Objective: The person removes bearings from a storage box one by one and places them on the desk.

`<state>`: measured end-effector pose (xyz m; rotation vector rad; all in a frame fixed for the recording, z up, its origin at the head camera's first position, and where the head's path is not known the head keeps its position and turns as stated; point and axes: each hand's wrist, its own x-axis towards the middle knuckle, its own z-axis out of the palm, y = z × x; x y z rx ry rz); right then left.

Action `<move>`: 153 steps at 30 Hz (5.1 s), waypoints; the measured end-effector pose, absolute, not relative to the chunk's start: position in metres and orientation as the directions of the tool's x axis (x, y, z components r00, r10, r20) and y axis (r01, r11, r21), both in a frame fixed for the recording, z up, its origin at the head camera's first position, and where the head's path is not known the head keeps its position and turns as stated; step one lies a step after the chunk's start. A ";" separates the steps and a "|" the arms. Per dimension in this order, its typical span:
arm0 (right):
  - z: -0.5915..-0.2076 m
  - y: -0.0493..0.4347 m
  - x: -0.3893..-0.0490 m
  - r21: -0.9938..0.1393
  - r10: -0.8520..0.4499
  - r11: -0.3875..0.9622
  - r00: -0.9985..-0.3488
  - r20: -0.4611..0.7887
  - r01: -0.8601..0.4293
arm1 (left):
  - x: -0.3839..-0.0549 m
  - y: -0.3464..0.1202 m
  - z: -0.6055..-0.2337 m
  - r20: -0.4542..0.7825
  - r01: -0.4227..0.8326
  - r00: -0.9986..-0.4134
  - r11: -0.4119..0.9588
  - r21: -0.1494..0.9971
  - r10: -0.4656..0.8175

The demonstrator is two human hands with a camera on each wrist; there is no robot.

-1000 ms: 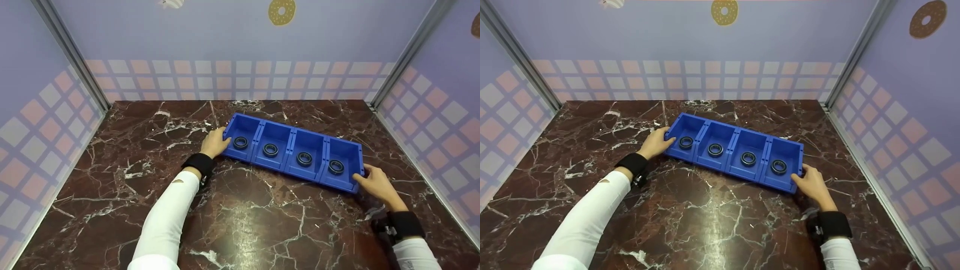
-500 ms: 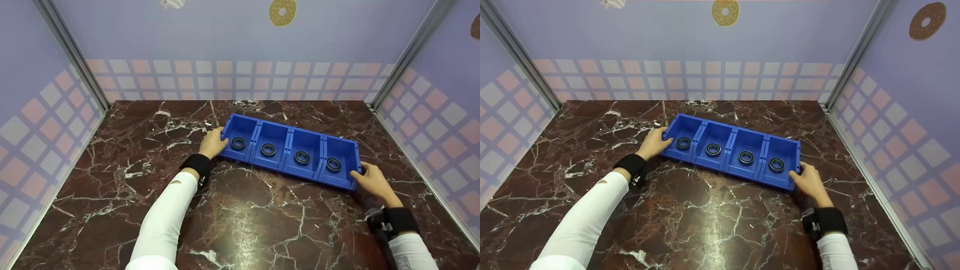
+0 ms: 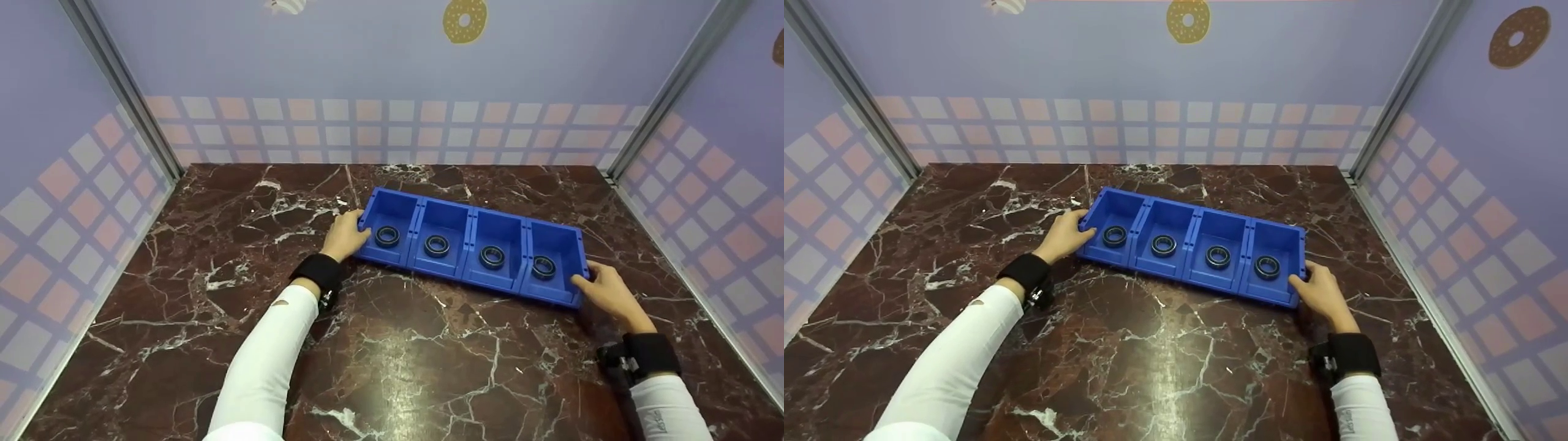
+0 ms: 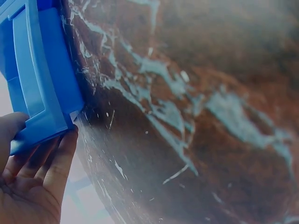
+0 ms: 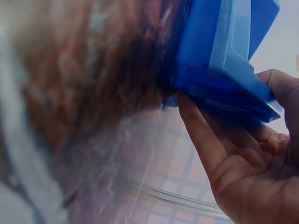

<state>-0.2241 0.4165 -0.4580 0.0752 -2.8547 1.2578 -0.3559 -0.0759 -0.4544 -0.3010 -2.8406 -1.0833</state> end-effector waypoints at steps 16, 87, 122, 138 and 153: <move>-0.455 0.406 -0.232 -0.789 -0.053 0.614 -0.999 0.000 -0.033 | -0.349 -0.091 -0.457 0.157 0.225 -0.974 0.674 0.704 0.161; -0.458 0.334 -0.278 -0.767 -0.120 0.626 -0.989 0.084 -0.141 | -0.303 -0.178 -0.458 0.153 0.144 -0.987 0.652 0.744 0.044; -0.457 0.317 -0.283 -0.799 -0.123 0.590 -0.991 0.054 -0.117 | -0.292 -0.187 -0.455 0.141 0.101 -0.990 0.665 0.740 -0.007; -0.457 0.317 -0.284 -0.758 -0.107 0.638 -0.991 0.085 -0.134 | -0.291 -0.189 -0.455 0.123 0.085 -0.992 0.672 0.736 -0.010; -0.437 0.317 -0.277 -0.674 -0.094 0.721 -0.987 0.132 -0.159 | -0.292 -0.189 -0.456 0.116 0.083 -0.993 0.664 0.743 -0.006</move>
